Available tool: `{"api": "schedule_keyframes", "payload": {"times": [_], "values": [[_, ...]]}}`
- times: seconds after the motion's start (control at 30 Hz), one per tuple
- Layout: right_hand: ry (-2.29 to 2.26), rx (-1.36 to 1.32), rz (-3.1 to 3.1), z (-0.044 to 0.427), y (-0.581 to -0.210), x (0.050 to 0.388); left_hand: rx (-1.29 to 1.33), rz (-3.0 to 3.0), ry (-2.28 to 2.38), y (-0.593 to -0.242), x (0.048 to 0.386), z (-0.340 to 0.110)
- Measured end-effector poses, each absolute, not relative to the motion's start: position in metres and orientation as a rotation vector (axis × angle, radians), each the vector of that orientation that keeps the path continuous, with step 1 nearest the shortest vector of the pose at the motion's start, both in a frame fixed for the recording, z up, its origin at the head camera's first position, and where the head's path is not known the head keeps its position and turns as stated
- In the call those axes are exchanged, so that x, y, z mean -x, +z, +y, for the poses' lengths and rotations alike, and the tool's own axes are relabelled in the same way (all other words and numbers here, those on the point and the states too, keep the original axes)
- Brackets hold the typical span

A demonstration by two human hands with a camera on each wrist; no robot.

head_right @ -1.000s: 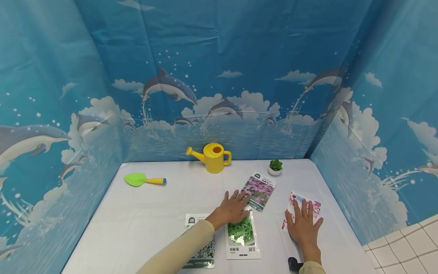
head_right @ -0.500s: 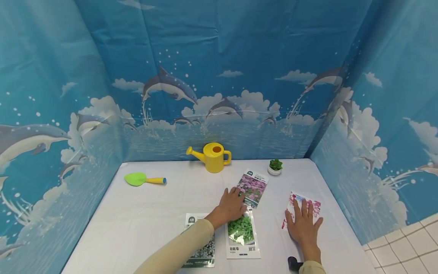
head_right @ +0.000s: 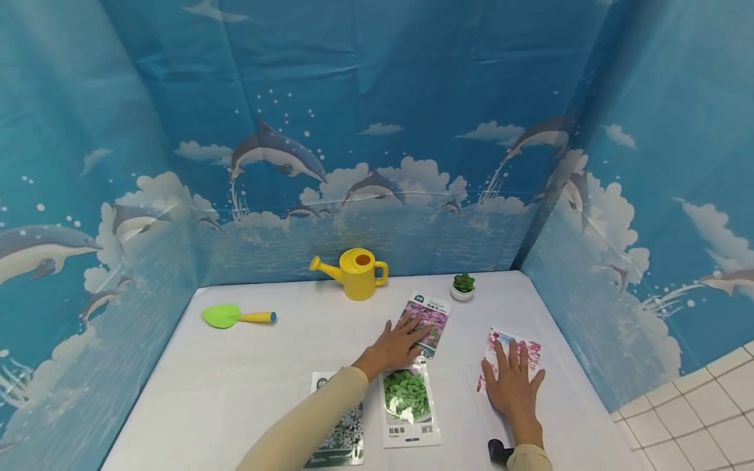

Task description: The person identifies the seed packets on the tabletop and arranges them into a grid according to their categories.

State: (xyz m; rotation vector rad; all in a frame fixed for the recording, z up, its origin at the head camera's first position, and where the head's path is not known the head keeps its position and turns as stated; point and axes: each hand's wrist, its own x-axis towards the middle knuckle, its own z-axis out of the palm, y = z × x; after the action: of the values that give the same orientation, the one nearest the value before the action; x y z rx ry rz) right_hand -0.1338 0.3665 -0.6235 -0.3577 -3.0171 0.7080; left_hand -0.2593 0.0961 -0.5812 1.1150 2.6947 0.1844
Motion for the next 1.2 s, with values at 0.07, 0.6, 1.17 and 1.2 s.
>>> {"api": "schedule_keyframes", "payload": {"times": [0.07,0.6,1.17,1.2], "values": [[0.7,0.365,-3.019,0.367,-0.624,0.133,-1.112,2.698,0.193,-0.582,0.258,0.095],[0.712,0.344,-3.008,0.366,-0.623,0.132,-0.937,2.721,0.159,-0.571,0.254,0.085],[0.714,0.352,-3.022,0.367,-0.625,0.134,-0.791,2.694,0.337,-0.592,0.265,0.065],[0.714,0.35,-3.026,0.367,-0.625,0.135,-0.784,2.699,0.323,-0.588,0.263,0.063]]}}
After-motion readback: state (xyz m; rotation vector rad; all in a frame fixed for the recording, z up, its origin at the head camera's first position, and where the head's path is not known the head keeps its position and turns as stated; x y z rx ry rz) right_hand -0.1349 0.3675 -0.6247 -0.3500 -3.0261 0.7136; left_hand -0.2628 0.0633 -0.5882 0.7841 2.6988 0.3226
